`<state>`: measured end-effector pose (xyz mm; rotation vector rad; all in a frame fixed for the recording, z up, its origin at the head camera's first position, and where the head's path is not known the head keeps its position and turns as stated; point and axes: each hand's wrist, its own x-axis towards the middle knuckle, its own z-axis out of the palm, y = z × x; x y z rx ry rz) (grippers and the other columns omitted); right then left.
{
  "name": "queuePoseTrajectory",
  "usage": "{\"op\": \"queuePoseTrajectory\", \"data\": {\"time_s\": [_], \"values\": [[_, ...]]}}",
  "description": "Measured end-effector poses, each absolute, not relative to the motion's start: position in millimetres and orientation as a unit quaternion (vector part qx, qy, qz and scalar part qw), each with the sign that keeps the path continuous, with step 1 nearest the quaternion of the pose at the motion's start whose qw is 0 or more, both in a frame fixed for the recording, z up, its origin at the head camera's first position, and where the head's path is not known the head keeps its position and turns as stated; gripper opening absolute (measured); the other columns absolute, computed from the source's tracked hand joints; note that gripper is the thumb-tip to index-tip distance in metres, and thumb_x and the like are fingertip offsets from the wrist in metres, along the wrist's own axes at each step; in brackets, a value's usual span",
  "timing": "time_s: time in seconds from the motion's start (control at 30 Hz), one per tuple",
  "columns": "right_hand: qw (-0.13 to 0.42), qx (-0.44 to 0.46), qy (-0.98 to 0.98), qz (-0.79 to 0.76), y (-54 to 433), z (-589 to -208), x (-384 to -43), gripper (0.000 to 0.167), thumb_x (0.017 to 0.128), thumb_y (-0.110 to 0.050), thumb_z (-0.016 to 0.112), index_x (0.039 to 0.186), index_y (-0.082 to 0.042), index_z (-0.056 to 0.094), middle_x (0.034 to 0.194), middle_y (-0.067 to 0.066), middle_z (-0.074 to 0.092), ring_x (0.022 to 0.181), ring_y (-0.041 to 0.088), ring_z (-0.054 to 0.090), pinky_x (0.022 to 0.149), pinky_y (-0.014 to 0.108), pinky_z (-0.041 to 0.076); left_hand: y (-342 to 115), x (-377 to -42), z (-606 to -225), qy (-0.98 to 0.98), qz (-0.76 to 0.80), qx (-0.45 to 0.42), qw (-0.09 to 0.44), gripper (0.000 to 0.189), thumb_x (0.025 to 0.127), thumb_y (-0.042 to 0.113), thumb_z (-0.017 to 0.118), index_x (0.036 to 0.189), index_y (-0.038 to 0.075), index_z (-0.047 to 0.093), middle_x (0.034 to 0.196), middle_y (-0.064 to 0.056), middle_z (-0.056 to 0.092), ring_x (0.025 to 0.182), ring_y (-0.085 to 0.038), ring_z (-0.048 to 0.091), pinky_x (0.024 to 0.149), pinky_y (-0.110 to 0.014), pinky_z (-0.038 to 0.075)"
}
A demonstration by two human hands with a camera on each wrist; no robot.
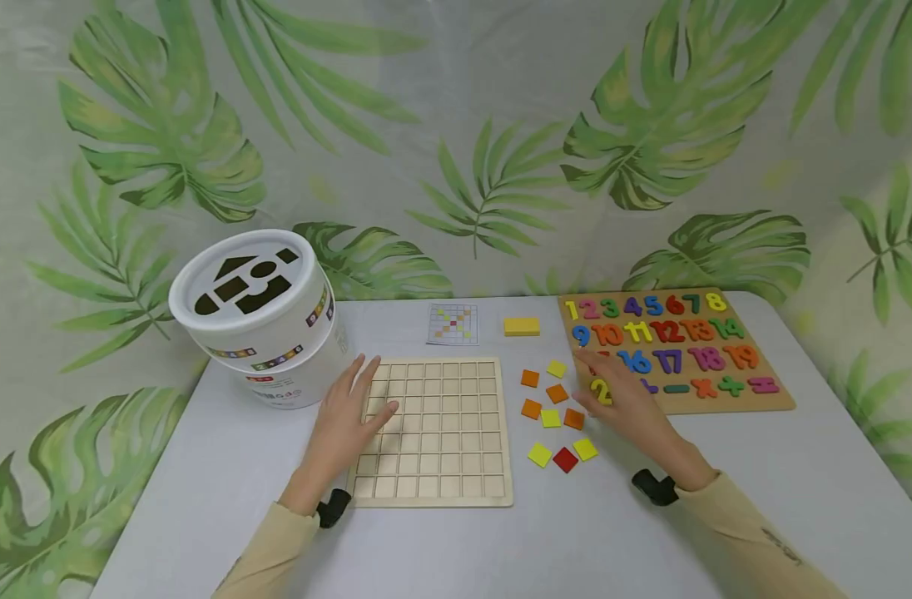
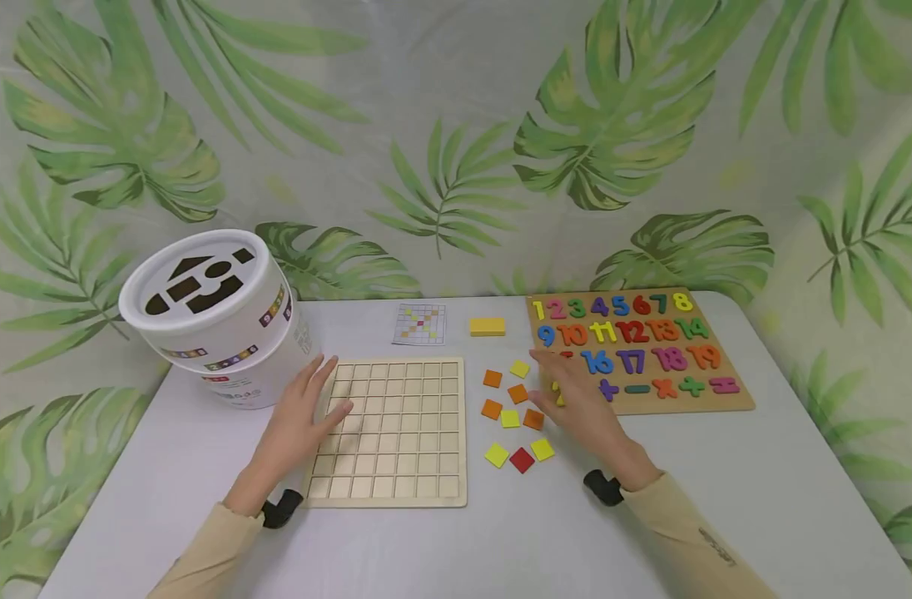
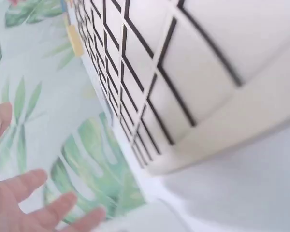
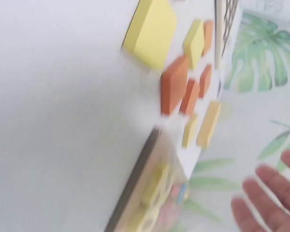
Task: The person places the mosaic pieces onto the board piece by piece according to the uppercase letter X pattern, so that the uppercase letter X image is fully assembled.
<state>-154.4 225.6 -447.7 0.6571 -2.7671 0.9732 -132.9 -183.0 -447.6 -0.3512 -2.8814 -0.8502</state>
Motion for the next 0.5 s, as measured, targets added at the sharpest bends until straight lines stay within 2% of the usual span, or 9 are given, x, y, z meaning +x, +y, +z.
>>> {"op": "queuePoseTrajectory", "data": {"time_s": [0.17, 0.33, 0.5], "values": [[-0.001, 0.225, -0.906, 0.359, 210.1, -450.7, -156.1, 0.041, 0.086, -0.002, 0.068, 0.125, 0.005, 0.056, 0.117, 0.018, 0.062, 0.098, 0.033, 0.058, 0.078, 0.043, 0.051, -208.2, -135.1, -459.3, -0.913, -0.393, -0.109, 0.008, 0.063, 0.094, 0.029, 0.061, 0.147, 0.006, 0.035, 0.15, -0.019, 0.032, 0.137, -0.038, 0.028, 0.107, -0.056, 0.027], [-0.061, 0.22, -0.907, 0.355, 201.9, -461.4, -158.7, 0.031, 0.083, 0.001, 0.069, 0.114, 0.003, 0.063, 0.107, 0.01, 0.065, 0.095, 0.026, 0.059, 0.077, 0.035, 0.052, -232.2, -139.8, -473.3, -0.882, -0.46, -0.094, -0.038, 0.053, 0.095, 0.019, 0.06, 0.142, 0.004, 0.044, 0.145, -0.02, 0.04, 0.134, -0.037, 0.034, 0.105, -0.051, 0.033], [-0.082, 0.229, -0.905, 0.349, 196.8, -467.9, -160.8, 0.025, 0.08, 0.004, 0.071, 0.104, -0.001, 0.066, 0.101, 0.005, 0.064, 0.087, 0.021, 0.056, 0.077, 0.036, 0.052, -243.7, -142.4, -481.1, -0.859, -0.492, -0.115, -0.084, 0.056, 0.091, 0.012, 0.062, 0.142, -0.001, 0.042, 0.147, -0.02, 0.037, 0.138, -0.037, 0.025, 0.11, -0.052, 0.022]]}}
